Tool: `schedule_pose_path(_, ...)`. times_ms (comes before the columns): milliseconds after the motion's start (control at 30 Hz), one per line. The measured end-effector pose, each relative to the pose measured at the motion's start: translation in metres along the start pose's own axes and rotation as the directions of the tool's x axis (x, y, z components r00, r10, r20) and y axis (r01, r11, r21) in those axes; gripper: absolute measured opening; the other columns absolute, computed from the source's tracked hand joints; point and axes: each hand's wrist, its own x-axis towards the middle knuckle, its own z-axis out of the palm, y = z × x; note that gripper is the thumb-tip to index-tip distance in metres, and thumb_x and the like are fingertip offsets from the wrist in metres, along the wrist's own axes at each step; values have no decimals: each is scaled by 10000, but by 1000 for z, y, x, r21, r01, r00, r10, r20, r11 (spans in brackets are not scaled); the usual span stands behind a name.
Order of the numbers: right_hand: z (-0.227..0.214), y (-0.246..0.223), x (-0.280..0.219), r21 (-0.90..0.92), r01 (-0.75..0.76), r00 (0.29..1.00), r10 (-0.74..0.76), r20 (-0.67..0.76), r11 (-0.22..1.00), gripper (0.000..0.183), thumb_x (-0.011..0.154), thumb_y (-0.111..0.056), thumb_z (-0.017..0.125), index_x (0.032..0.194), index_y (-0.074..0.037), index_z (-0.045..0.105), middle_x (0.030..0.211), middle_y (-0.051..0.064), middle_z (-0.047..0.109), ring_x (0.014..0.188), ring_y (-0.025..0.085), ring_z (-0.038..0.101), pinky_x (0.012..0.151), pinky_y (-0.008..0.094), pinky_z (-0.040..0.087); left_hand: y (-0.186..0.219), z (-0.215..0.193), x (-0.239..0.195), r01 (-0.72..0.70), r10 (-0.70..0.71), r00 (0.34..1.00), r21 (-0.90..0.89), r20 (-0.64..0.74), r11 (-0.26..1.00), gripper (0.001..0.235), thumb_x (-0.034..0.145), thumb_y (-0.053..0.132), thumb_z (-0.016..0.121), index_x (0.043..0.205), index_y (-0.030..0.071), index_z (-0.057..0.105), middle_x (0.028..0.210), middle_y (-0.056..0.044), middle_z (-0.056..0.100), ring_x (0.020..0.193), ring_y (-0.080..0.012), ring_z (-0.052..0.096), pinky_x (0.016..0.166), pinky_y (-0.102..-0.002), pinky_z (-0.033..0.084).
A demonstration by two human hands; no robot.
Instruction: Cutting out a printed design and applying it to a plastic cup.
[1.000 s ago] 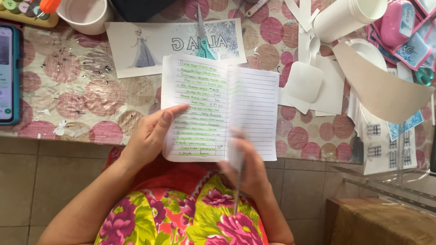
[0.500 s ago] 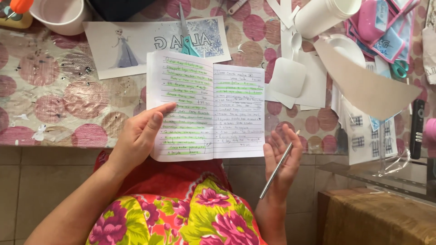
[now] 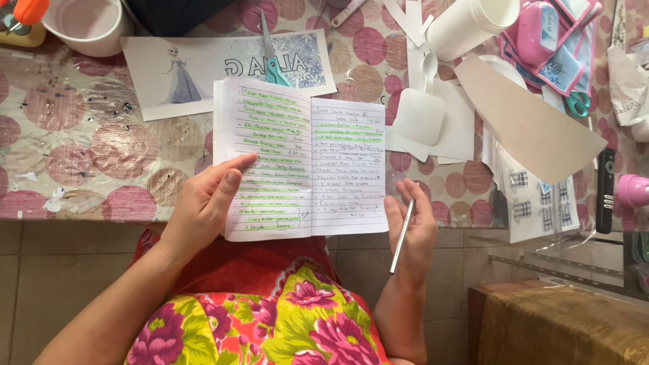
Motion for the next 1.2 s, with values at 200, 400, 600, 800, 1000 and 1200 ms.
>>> schedule_pose_path(200,-1,11,14,-46,38,995,-34,90,998,505,926,-243,746,1344,13,628,1200,296,686,1085,314,680,936,459,558,-1,-1,-2,-14,14,1000,7,-5,1000,448,1053,324,440,1328,66,681,1153,-220,719,1121,-384,652,983,-506,479)
schedule_pose_path(400,8,10,14,385,115,982,-164,97,916,531,1014,-314,567,1412,36,544,1201,297,677,1145,326,664,1001,480,546,-8,-4,-1,-19,19,1000,-15,0,1000,473,1060,348,414,1333,66,678,1197,-207,711,1148,-369,645,1010,-497,465)
schedule_pose_path(600,42,33,-1,731,20,854,-391,342,683,946,834,-720,642,1404,27,537,1317,193,632,1170,218,610,1040,354,459,-25,-7,-4,-50,52,998,-69,41,996,666,1043,506,254,1399,92,635,1310,-219,669,1254,-365,577,1032,-512,441)
schedule_pose_path(800,55,-62,-23,193,258,537,-307,786,947,518,970,-389,654,1405,-130,544,1342,84,667,1140,185,668,941,320,518,16,-13,1,479,-473,877,-101,80,872,635,820,369,628,1394,103,589,1116,-86,781,446,-123,451,380,-266,377)
schedule_pose_path(1000,39,0,11,95,349,867,-360,344,932,252,935,-130,607,1110,-113,787,907,79,810,747,216,758,738,348,612,26,-21,-3,186,-183,982,-371,42,910,432,893,24,668,1323,28,628,699,-83,601,424,-100,474,312,-242,411)
schedule_pose_path(1200,16,-5,64,-435,434,899,-414,145,789,239,960,-338,729,937,-107,782,723,82,693,656,256,675,663,359,533,112,-79,71,-281,258,927,-51,-271,958,537,972,194,676,1426,0,465,1147,-197,580,1052,-299,559,951,-520,491)
